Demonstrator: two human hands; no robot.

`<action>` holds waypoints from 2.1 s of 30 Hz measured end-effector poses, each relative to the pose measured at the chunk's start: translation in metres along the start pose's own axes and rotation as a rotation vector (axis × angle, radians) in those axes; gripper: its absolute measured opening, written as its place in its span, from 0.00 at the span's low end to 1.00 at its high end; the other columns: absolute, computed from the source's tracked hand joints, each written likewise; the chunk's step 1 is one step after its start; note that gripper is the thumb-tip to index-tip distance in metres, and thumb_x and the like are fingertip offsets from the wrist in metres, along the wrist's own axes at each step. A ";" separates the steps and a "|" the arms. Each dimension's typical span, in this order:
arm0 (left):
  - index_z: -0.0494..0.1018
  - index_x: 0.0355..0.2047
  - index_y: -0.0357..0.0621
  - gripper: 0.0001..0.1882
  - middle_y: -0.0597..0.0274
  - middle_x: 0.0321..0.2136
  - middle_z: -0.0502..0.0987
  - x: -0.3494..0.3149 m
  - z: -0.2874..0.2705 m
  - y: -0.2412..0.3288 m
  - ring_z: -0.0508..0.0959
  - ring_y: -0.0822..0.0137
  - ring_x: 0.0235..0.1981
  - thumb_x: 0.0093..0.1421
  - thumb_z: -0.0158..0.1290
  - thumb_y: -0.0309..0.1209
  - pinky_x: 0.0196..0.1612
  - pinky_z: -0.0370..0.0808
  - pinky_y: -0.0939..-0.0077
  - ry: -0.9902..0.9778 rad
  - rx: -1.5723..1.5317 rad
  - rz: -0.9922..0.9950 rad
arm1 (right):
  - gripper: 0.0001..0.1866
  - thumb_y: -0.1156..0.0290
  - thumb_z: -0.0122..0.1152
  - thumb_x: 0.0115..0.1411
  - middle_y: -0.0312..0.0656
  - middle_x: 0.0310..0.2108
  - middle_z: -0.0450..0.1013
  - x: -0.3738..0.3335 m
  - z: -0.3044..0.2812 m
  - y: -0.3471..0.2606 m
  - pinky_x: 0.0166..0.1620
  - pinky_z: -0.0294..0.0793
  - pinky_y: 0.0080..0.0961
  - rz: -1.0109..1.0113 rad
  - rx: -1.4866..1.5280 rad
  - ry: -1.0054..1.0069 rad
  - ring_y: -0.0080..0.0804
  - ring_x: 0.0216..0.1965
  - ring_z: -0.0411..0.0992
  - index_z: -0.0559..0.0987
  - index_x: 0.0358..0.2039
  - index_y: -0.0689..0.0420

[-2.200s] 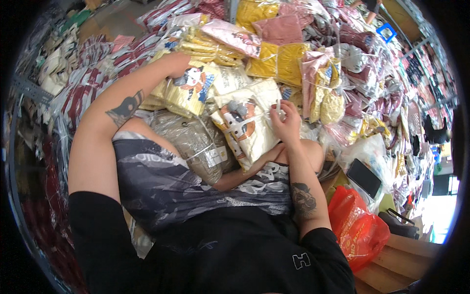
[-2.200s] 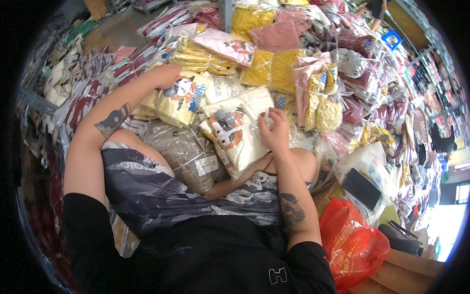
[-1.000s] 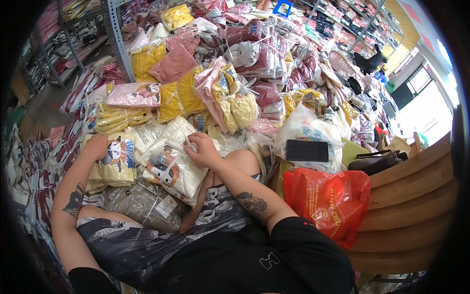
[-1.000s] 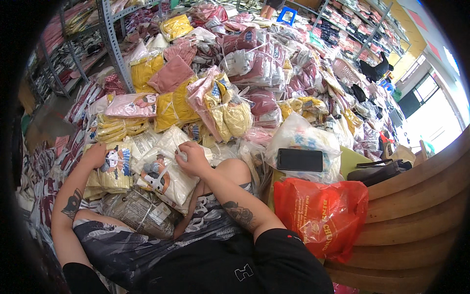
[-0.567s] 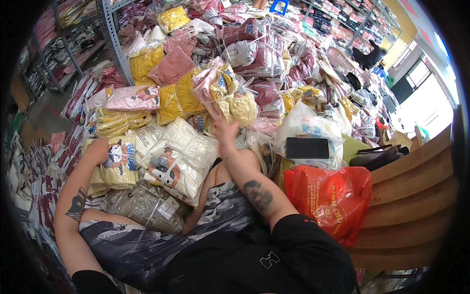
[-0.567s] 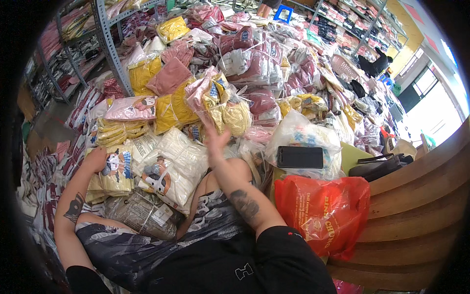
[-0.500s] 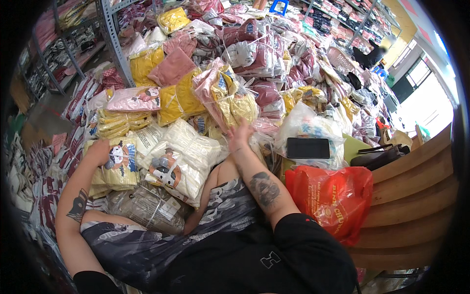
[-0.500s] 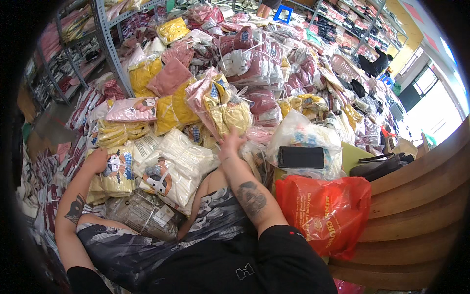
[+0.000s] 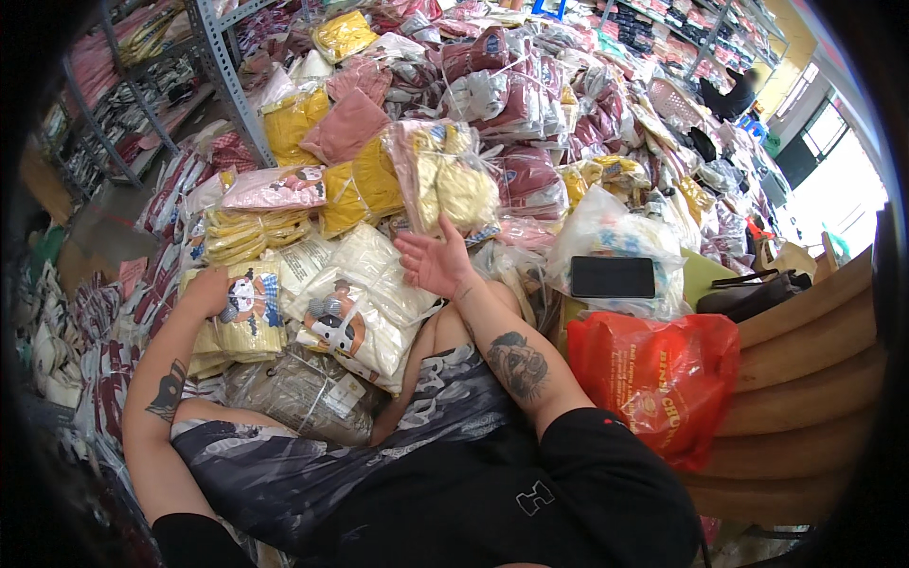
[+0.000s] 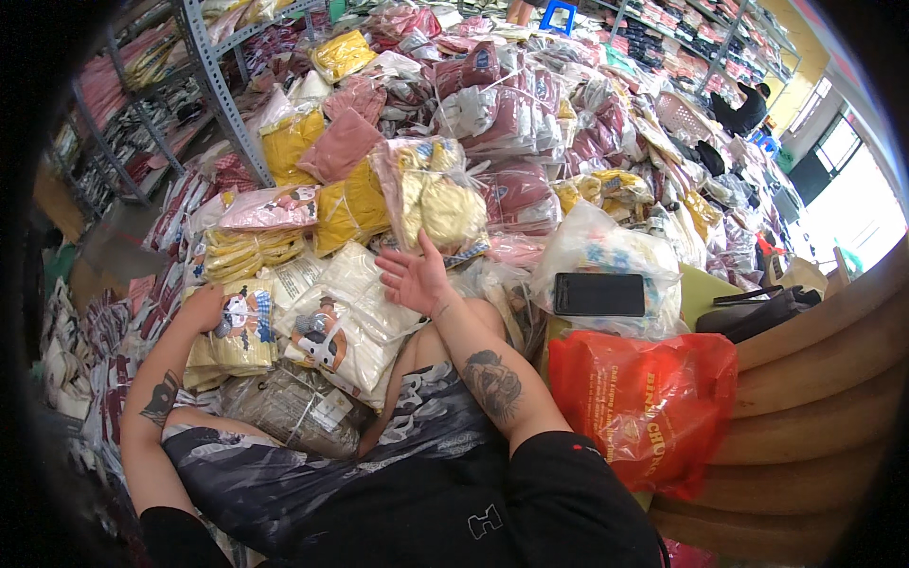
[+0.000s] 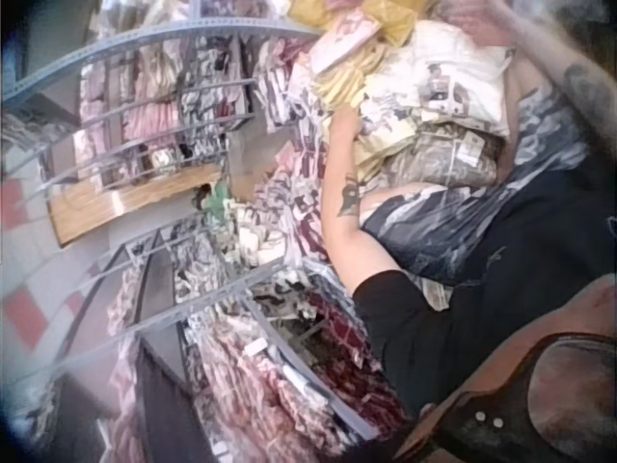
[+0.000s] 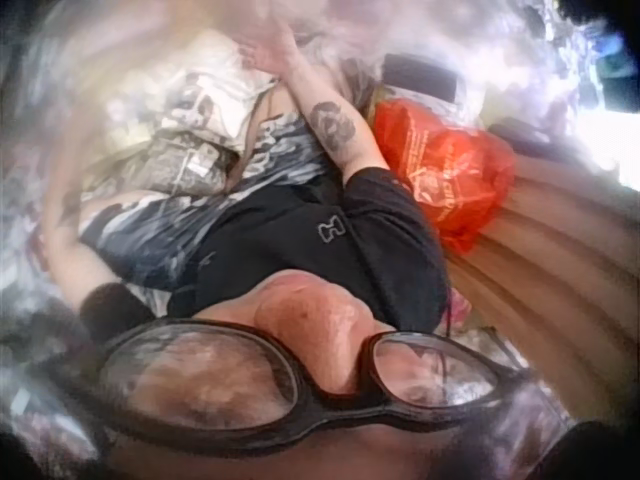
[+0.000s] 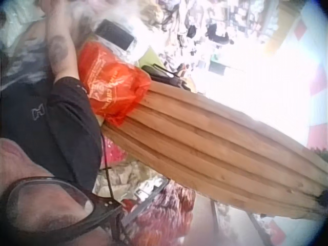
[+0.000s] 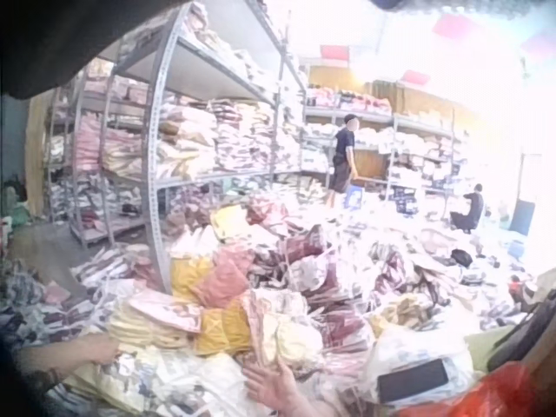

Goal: The person sits on the floor among large piles of packaged textiles and repeatedly ties plastic bags containing folded fabrics using white twist ties. They pick up each bag, wrap and twist the tie to secure it, then place the tied bundle back onto the pile.

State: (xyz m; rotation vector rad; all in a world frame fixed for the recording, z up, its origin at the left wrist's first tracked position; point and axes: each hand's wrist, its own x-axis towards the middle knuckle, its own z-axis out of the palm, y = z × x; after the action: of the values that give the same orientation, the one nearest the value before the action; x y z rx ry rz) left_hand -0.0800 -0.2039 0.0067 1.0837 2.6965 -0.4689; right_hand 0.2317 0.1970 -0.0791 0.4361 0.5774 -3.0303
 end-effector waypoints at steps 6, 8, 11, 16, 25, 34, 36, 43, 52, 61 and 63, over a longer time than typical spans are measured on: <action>0.72 0.51 0.35 0.15 0.35 0.52 0.78 -0.002 -0.006 0.006 0.79 0.39 0.57 0.73 0.49 0.34 0.59 0.77 0.48 -0.001 -0.014 0.008 | 0.53 0.24 0.62 0.58 0.50 0.67 0.65 0.003 -0.015 -0.011 0.63 0.70 0.44 -0.451 0.261 0.558 0.46 0.63 0.66 0.66 0.71 0.52; 0.72 0.51 0.35 0.15 0.35 0.52 0.78 -0.009 -0.004 0.003 0.79 0.39 0.57 0.72 0.50 0.34 0.59 0.77 0.48 0.003 -0.037 -0.012 | 0.42 0.30 0.64 0.62 0.48 0.55 0.75 -0.003 -0.015 -0.018 0.50 0.75 0.36 -0.479 0.276 0.626 0.38 0.53 0.74 0.74 0.62 0.52; 0.73 0.51 0.35 0.14 0.35 0.52 0.78 0.011 -0.010 0.008 0.79 0.39 0.57 0.71 0.50 0.32 0.59 0.77 0.49 0.002 -0.003 0.022 | 0.32 0.33 0.64 0.64 0.32 0.30 0.76 -0.001 -0.062 -0.037 0.32 0.67 0.26 -0.402 0.347 0.498 0.24 0.28 0.73 0.77 0.51 0.50; 0.70 0.52 0.35 0.15 0.37 0.52 0.77 -0.001 -0.001 -0.002 0.77 0.38 0.57 0.72 0.50 0.34 0.58 0.76 0.48 -0.035 -0.022 0.001 | 0.17 0.50 0.61 0.71 0.25 0.21 0.67 -0.010 -0.006 -0.034 0.22 0.52 0.20 -0.430 0.294 0.184 0.16 0.13 0.53 0.79 0.43 0.52; 0.73 0.52 0.37 0.16 0.36 0.53 0.78 -0.001 -0.015 0.010 0.79 0.39 0.56 0.70 0.52 0.34 0.55 0.78 0.45 -0.080 -0.028 -0.031 | 0.17 0.56 0.62 0.72 0.37 0.28 0.79 -0.096 0.088 -0.069 0.30 0.73 0.27 -1.104 -0.779 0.228 0.26 0.19 0.70 0.80 0.50 0.56; 0.75 0.56 0.41 0.20 0.44 0.54 0.79 -0.013 -0.033 0.033 0.81 0.44 0.53 0.69 0.57 0.39 0.55 0.79 0.49 0.163 -0.047 0.124 | 0.11 0.69 0.64 0.68 0.47 0.33 0.82 -0.084 0.098 -0.043 0.30 0.80 0.24 -0.694 -0.962 0.424 0.31 0.36 0.82 0.84 0.43 0.65; 0.75 0.57 0.43 0.21 0.46 0.56 0.78 -0.013 -0.044 0.058 0.82 0.47 0.51 0.67 0.59 0.39 0.55 0.79 0.52 0.318 -0.220 0.283 | 0.14 0.71 0.64 0.68 0.49 0.40 0.82 -0.089 0.133 -0.015 0.34 0.83 0.27 -0.745 -0.768 0.276 0.33 0.39 0.83 0.81 0.50 0.67; 0.76 0.56 0.41 0.23 0.56 0.51 0.81 -0.004 -0.054 0.166 0.82 0.59 0.49 0.62 0.60 0.36 0.51 0.81 0.66 0.154 -1.021 0.611 | 0.20 0.60 0.73 0.57 0.52 0.40 0.83 -0.089 0.148 0.058 0.45 0.82 0.45 -0.846 -2.149 -0.656 0.50 0.41 0.84 0.85 0.45 0.60; 0.82 0.49 0.50 0.13 0.68 0.43 0.81 -0.024 -0.110 0.131 0.80 0.74 0.46 0.69 0.62 0.40 0.43 0.81 0.70 0.041 -1.162 0.631 | 0.19 0.60 0.68 0.55 0.47 0.32 0.83 -0.084 0.122 0.131 0.37 0.82 0.48 -0.240 -2.561 -0.569 0.51 0.31 0.83 0.84 0.46 0.54; 0.83 0.35 0.43 0.11 0.55 0.29 0.83 -0.049 -0.128 0.115 0.83 0.53 0.34 0.61 0.68 0.38 0.38 0.78 0.58 0.216 -0.424 0.863 | 0.15 0.56 0.70 0.52 0.48 0.25 0.81 -0.086 0.145 0.118 0.33 0.81 0.49 -0.223 -2.532 -0.517 0.52 0.28 0.82 0.85 0.32 0.55; 0.83 0.32 0.43 0.12 0.56 0.28 0.82 -0.057 -0.137 0.120 0.83 0.51 0.33 0.63 0.65 0.40 0.37 0.77 0.56 0.190 -0.350 0.781 | 0.15 0.57 0.70 0.52 0.48 0.24 0.80 -0.083 0.141 0.117 0.33 0.81 0.49 -0.216 -2.547 -0.538 0.52 0.28 0.82 0.85 0.32 0.55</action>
State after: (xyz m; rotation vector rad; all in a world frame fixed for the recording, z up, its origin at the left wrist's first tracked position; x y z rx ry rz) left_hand 0.0354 -0.1089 0.1249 1.9619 2.1024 0.2392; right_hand 0.2829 0.0347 0.0277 -0.5450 2.8841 -0.3235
